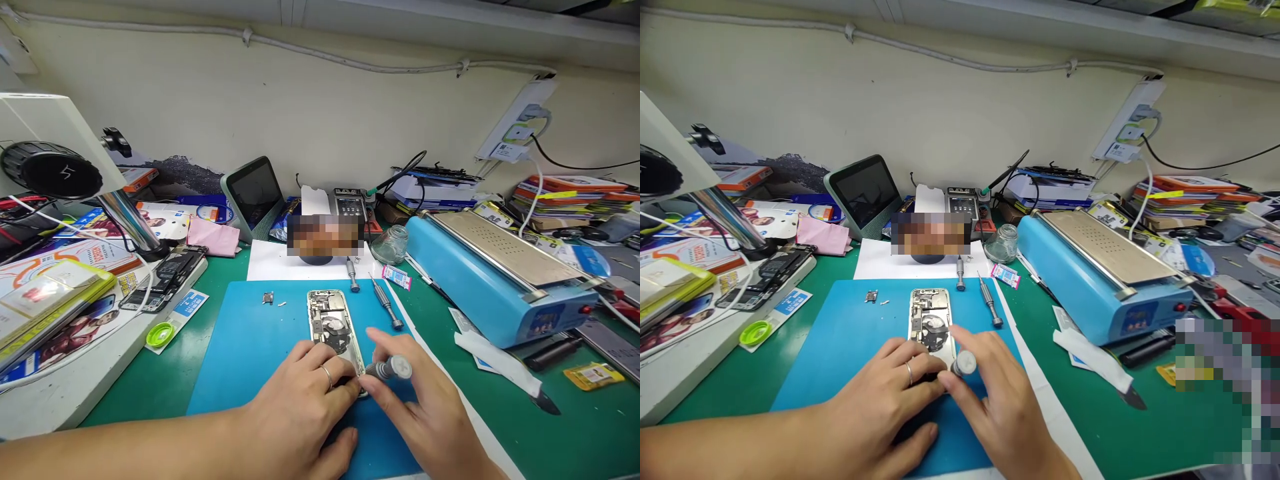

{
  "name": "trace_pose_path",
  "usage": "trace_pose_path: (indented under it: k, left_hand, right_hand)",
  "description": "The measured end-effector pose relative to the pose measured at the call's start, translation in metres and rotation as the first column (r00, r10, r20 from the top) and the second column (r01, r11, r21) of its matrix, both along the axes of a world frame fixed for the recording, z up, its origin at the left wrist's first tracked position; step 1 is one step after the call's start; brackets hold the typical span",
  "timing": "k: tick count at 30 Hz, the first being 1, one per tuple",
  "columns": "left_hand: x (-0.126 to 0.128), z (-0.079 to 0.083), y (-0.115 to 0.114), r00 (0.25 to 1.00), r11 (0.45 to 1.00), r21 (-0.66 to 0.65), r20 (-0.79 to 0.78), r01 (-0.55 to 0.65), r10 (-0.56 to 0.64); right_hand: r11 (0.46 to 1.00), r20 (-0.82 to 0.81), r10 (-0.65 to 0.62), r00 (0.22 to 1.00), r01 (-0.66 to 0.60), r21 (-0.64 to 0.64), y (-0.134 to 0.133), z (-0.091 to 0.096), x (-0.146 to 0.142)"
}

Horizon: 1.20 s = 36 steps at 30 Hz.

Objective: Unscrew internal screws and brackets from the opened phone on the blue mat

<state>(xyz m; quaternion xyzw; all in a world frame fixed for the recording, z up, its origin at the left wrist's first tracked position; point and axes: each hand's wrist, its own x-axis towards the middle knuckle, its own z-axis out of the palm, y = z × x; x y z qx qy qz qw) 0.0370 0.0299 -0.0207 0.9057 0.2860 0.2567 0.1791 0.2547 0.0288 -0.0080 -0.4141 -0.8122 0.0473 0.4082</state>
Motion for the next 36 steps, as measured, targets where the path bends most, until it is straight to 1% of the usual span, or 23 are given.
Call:
trace_pose_path:
  k: [4, 6, 8, 10, 12, 13, 15, 17, 18, 20, 22, 24, 25, 28, 32, 34, 36]
  left_hand:
    - [0.0, -0.001, -0.001, 1.0, 1.0, -0.01, 0.01, 0.006, -0.006]
    - [0.0, 0.0, 0.0, 1.0, 1.0, -0.023, 0.002, 0.01, -0.01]
    - [-0.001, 0.002, 0.0, 1.0, 0.999, -0.031, -0.004, 0.009, -0.009]
    - [-0.002, 0.002, 0.001, 1.0, 1.0, -0.028, 0.002, 0.009, -0.009]
    - [-0.001, 0.0, 0.002, 1.0, 1.0, -0.011, 0.01, 0.007, -0.007]
    - [-0.001, -0.001, 0.002, 1.0, 1.0, 0.002, 0.013, 0.006, -0.007]
    - [-0.001, -0.004, 0.002, 1.0, 0.999, 0.034, 0.017, 0.003, -0.004]
    - [0.0, -0.008, 0.003, 1.0, 0.997, 0.075, 0.021, -0.005, 0.003]
    - [0.0, -0.009, 0.003, 1.0, 0.995, 0.096, 0.021, -0.007, 0.005]
    - [0.001, -0.012, 0.005, 1.0, 0.991, 0.132, 0.01, -0.005, 0.004]
    - [0.001, -0.014, 0.006, 1.0, 0.987, 0.162, -0.01, -0.001, 0.003]
    - [0.002, -0.016, 0.008, 0.999, 0.983, 0.184, -0.037, 0.002, 0.005]
    - [0.002, -0.017, 0.008, 0.999, 0.981, 0.194, -0.05, 0.005, 0.004]
    - [0.004, -0.02, 0.009, 0.998, 0.976, 0.219, -0.07, 0.011, 0.004]
    - [0.007, -0.023, 0.009, 0.997, 0.959, 0.275, -0.015, -0.064, 0.071]
    - [0.008, -0.024, 0.009, 0.996, 0.957, 0.279, -0.007, -0.08, 0.086]
    - [0.009, -0.024, 0.009, 0.996, 0.961, 0.271, -0.044, -0.059, 0.073]
  right_hand:
    - [0.999, -0.015, 0.035, 0.999, -0.036, -0.036, 0.001, 0.005, -0.003]
    - [0.997, -0.054, 0.062, 0.997, -0.065, -0.049, 0.0, 0.005, -0.003]
    - [0.993, -0.126, 0.098, 0.987, -0.105, -0.05, -0.002, 0.005, -0.002]
    - [0.992, -0.201, 0.106, 0.974, -0.119, -0.051, -0.002, 0.01, -0.001]
    - [0.993, -0.207, 0.08, 0.975, -0.097, -0.073, 0.003, 0.02, -0.002]
    - [0.993, -0.188, 0.079, 0.979, -0.094, -0.07, 0.008, 0.025, -0.003]
    - [0.994, -0.064, 0.044, 0.997, -0.05, -0.093, 0.027, 0.036, -0.004]
    - [0.998, 0.08, 0.055, 0.995, -0.054, -0.01, 0.054, 0.042, -0.006]
    - [0.999, 0.16, 0.05, 0.986, -0.053, 0.012, 0.07, 0.044, -0.007]
    - [0.998, 0.31, 0.011, 0.951, -0.028, 0.051, 0.101, 0.044, -0.009]
    - [0.994, 0.447, -0.011, 0.894, -0.04, 0.106, 0.129, 0.043, -0.011]
    - [0.986, 0.568, -0.03, 0.822, -0.068, 0.151, 0.149, 0.042, -0.013]
    - [0.983, 0.6, -0.043, 0.799, -0.074, 0.169, 0.156, 0.042, -0.013]
    - [0.978, 0.643, -0.058, 0.763, -0.086, 0.19, 0.172, 0.041, -0.011]
    - [0.967, 0.666, -0.082, 0.742, -0.102, 0.234, 0.19, 0.04, -0.008]
    - [0.962, 0.62, -0.085, 0.78, -0.099, 0.256, 0.195, 0.042, -0.008]
    - [0.963, 0.514, -0.077, 0.854, -0.07, 0.261, 0.191, 0.046, -0.009]
